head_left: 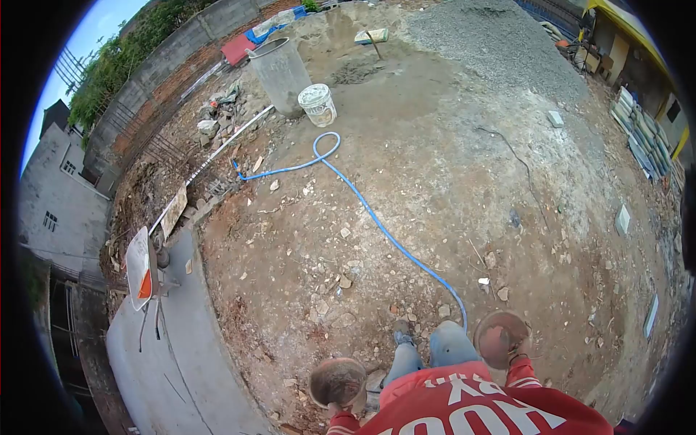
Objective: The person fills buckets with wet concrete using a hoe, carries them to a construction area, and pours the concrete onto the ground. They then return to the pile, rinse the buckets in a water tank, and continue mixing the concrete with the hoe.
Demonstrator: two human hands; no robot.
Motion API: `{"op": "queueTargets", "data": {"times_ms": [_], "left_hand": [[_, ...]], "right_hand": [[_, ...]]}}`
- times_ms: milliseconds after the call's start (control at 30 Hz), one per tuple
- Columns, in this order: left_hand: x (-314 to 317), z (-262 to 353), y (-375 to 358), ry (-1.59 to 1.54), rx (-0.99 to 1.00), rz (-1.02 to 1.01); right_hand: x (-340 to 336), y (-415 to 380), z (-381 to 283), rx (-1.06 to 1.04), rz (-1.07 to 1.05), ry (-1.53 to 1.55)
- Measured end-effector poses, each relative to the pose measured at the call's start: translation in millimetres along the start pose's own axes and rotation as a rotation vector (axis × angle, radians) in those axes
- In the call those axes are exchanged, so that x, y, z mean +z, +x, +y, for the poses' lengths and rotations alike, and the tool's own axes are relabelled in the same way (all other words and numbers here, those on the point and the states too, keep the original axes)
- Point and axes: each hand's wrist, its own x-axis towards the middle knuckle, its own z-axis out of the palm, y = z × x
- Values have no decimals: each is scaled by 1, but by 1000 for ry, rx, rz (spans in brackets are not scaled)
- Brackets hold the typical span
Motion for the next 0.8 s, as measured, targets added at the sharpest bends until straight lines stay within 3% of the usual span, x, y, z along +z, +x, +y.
{"op": "queueTargets", "data": {"times_ms": [67, 167, 233, 267, 333, 367, 433, 467, 500, 567, 600, 667, 767, 800], "left_hand": [[66, 56, 7, -2, 20, -20], [212, 152, 26, 223, 631, -612], [322, 223, -47, -152, 298, -451], [366, 245, -65, -145, 309, -458], [445, 277, -90, 213, 793, -739], [480, 289, -97, 204, 806, -742], [552, 312, -127, 520, 706, -560], [594, 315, -169, 34, 446, -555], [639, 314, -166, 22, 466, -566], [667, 311, -151, -40, 286, -307], [687, 313, -162, -41, 271, -299], [711, 317, -177, 126, 245, -538], [759, 306, -172, 253, 22, -392], [753, 282, -105, 861, 329, -311]], "right_hand": [[17, -59, -18, 126, 86, -17], [46, -86, -22, 192, 179, 23], [76, -86, -30, 225, 207, 52], [93, -84, -31, 239, 225, 70], [138, -70, -41, 258, 254, 86], [167, -58, -47, 271, 260, 88], [224, -33, -70, 287, 282, 86], [254, -24, -84, 301, 282, 84], [286, -20, -103, 321, 280, 80], [338, -9, -138, 351, 265, 54], [368, 1, -161, 349, 244, 47], [421, 24, -205, 339, 189, 45], [515, 62, -270, 329, 53, 49], [552, 66, -291, 330, 4, 71]]}}
